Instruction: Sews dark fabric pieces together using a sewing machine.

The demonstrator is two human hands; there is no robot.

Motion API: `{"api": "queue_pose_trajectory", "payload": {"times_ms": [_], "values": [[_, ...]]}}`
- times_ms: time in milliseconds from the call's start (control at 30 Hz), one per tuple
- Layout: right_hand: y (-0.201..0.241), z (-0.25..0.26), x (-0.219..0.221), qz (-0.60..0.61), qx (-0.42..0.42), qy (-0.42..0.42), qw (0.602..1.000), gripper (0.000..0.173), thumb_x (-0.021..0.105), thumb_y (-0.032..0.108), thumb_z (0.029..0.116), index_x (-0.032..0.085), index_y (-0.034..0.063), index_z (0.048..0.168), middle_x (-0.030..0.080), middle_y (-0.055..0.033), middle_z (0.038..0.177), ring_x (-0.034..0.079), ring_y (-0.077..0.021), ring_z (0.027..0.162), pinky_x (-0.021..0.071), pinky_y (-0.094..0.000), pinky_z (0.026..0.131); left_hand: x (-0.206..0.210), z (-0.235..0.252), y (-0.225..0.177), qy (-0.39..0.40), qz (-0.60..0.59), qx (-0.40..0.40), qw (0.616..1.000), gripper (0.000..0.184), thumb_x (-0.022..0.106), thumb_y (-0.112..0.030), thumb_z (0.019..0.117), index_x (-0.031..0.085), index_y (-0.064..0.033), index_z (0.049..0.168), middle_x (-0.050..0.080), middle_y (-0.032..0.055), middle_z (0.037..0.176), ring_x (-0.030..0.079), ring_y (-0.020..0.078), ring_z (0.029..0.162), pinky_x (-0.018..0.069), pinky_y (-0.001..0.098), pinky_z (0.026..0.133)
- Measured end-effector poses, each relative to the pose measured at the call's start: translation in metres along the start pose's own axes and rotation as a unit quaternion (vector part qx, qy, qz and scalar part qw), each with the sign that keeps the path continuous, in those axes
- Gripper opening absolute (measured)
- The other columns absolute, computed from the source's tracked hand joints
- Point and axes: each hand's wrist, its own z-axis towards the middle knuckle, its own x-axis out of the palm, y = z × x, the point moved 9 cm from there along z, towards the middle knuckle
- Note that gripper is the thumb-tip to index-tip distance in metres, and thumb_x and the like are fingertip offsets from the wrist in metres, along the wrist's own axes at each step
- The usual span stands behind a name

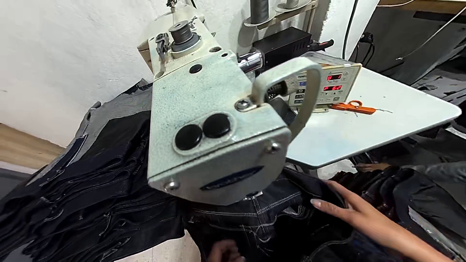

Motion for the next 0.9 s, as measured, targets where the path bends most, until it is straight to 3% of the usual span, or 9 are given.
{"api": "queue_pose_trajectory", "payload": {"times_ms": [67,133,233,267,333,400,567,733,900], "values": [[-0.008,0.000,0.011,0.044,0.033,0.035,0.998,0.063,0.077,0.034,0.0810,0.058,0.0075,0.135,0.070,-0.0042,0.118,0.068,-0.0104,0.107,0.0566,-0.0335,0.094,0.029,0.003,0.009,-0.003,-0.081,-0.031,0.996,0.066,0.060,-0.023,0.0996,0.036,0.0249,0.137,0.056,0.0364,0.131,0.064,0.0307,0.120,0.0532,0.0410,0.102],[-0.012,0.006,0.021,0.069,0.035,0.062,0.995,0.056,0.078,0.028,0.0808,0.060,0.0086,0.130,0.071,-0.0015,0.113,0.069,-0.0081,0.104,0.0573,-0.0306,0.092,0.049,0.018,0.004,-0.045,-0.163,-0.029,0.985,0.085,0.057,-0.030,0.1003,0.012,0.0242,0.147,0.045,0.0359,0.141,0.055,0.0197,0.131,0.0465,0.0335,0.110],[-0.013,0.018,0.026,0.091,-0.026,0.041,0.995,0.047,0.072,0.030,0.0878,0.061,0.0071,0.127,0.071,0.0015,0.110,0.068,-0.0040,0.101,0.0566,-0.0271,0.093,0.051,0.039,-0.009,-0.164,-0.191,-0.023,0.967,0.090,0.054,-0.030,0.0995,0.000,0.0197,0.151,0.033,0.0377,0.150,0.044,0.0153,0.139,0.0407,0.0310,0.114],[-0.013,0.020,0.024,0.089,-0.050,0.037,0.994,0.041,0.069,0.030,0.0894,0.062,0.0076,0.123,0.072,0.0044,0.105,0.069,-0.0016,0.097,0.0573,-0.0254,0.090,0.044,0.039,-0.016,-0.196,-0.167,-0.014,0.966,0.084,0.056,-0.025,0.0981,0.009,0.0227,0.148,0.041,0.0379,0.143,0.049,0.0154,0.134,0.0424,0.0307,0.112],[-0.004,0.019,0.015,0.056,-0.077,0.078,0.992,0.034,0.066,0.031,0.0906,0.066,0.0100,0.117,0.072,0.0090,0.098,0.068,0.0017,0.091,0.0575,-0.0242,0.086,0.022,0.036,-0.029,-0.228,-0.140,-0.022,0.963,0.055,0.063,-0.013,0.0938,0.038,0.0196,0.130,0.064,0.0200,0.110,0.065,0.0051,0.104,0.0547,0.0261,0.094],[0.016,0.011,0.007,0.021,-0.059,0.128,0.990,0.031,0.067,0.031,0.0898,0.068,0.0131,0.115,0.072,0.0098,0.097,0.068,0.0014,0.090,0.0571,-0.0250,0.086,0.003,0.034,-0.032,-0.213,-0.167,-0.058,0.961,0.033,0.063,-0.005,0.0923,0.048,0.0106,0.118,0.067,0.0064,0.095,0.067,0.0026,0.089,0.0584,0.0253,0.084],[0.062,0.047,0.005,0.070,-0.032,0.050,0.996,0.012,0.065,0.008,0.0954,0.070,0.0071,0.106,0.073,-0.0015,0.084,0.069,-0.0093,0.075,0.0582,-0.0286,0.070,-0.024,0.071,-0.010,-0.235,-0.186,-0.059,0.952,0.056,0.064,-0.010,0.0892,0.046,0.0122,0.137,0.065,0.0157,0.123,0.064,0.0100,0.114,0.0529,0.0262,0.100],[0.064,0.072,-0.004,0.101,-0.054,-0.009,0.993,0.010,0.062,0.007,0.0952,0.071,0.0099,0.099,0.072,-0.0005,0.079,0.068,-0.0082,0.067,0.0563,-0.0262,0.061,-0.027,0.091,-0.018,-0.241,-0.173,-0.033,0.954,0.053,0.066,-0.005,0.0844,0.050,0.0132,0.131,0.067,0.0130,0.118,0.065,0.0039,0.110,0.0529,0.0205,0.097],[0.055,0.062,-0.009,0.122,-0.030,-0.064,0.990,0.013,0.059,0.005,0.0952,0.069,0.0129,0.095,0.071,0.0042,0.074,0.065,-0.0022,0.062,0.0544,-0.0205,0.057,-0.024,0.098,-0.021,-0.218,-0.160,-0.014,0.963,0.034,0.062,0.004,0.0832,0.057,0.0116,0.116,0.070,0.0014,0.099,0.066,-0.0046,0.096,0.0542,0.0160,0.089]]}}
